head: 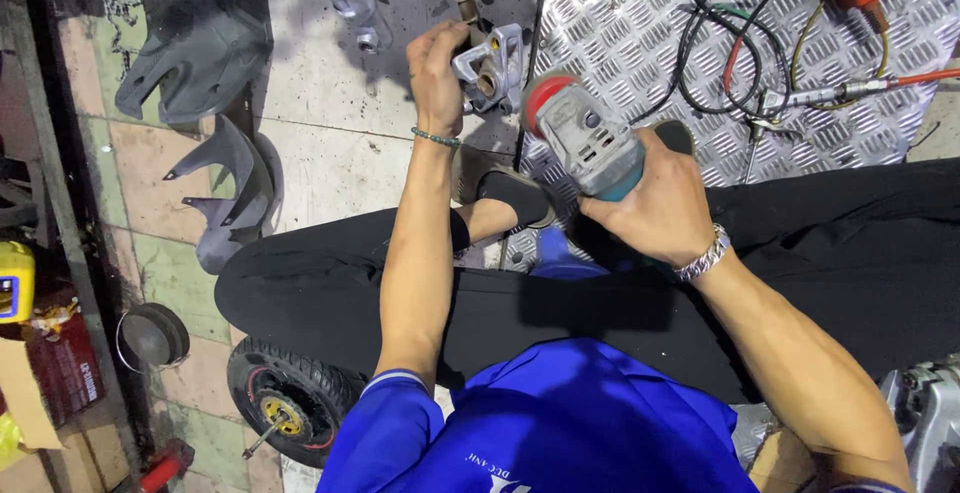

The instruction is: Grinding a metal motorcycle part using an angle grinder

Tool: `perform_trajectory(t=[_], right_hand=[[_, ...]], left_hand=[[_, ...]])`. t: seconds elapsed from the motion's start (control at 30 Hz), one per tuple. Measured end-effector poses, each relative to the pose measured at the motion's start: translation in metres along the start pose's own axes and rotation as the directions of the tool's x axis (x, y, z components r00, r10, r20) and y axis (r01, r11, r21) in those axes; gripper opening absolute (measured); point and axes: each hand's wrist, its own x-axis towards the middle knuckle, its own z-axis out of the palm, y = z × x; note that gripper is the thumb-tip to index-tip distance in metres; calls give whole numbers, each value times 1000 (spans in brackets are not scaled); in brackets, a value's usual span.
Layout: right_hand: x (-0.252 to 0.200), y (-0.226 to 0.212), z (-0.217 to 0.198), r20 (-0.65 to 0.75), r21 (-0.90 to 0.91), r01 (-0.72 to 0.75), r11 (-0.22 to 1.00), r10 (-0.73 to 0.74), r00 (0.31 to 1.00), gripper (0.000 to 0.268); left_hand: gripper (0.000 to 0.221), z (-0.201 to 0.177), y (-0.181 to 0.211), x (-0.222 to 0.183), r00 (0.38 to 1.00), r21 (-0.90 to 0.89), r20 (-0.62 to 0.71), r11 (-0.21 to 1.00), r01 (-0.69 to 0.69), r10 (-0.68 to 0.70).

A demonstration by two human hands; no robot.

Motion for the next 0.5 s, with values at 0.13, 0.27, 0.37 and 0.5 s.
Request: perform_trajectory(t=[0.13,0.27,0.37,0.5], right_hand=[[0,-2,-3,-3,37,32,999,-32,999,59],[1,0,-3,-13,39,40,998,-39,999,58],[2,-2,-7,-11,56,20,998,-20,1000,55],[-1,-4,-15,-18,114,9,993,-7,1000,56]], left_hand=[[38,1,4,1,991,14,64,993,-119,118],[39,-1,4,1,999,-9,30,1000,-22,22],[37,-1,13,-1,999,-18,29,1000,-26,26],[21,2,34,0,955,-109,285,993,-52,81]])
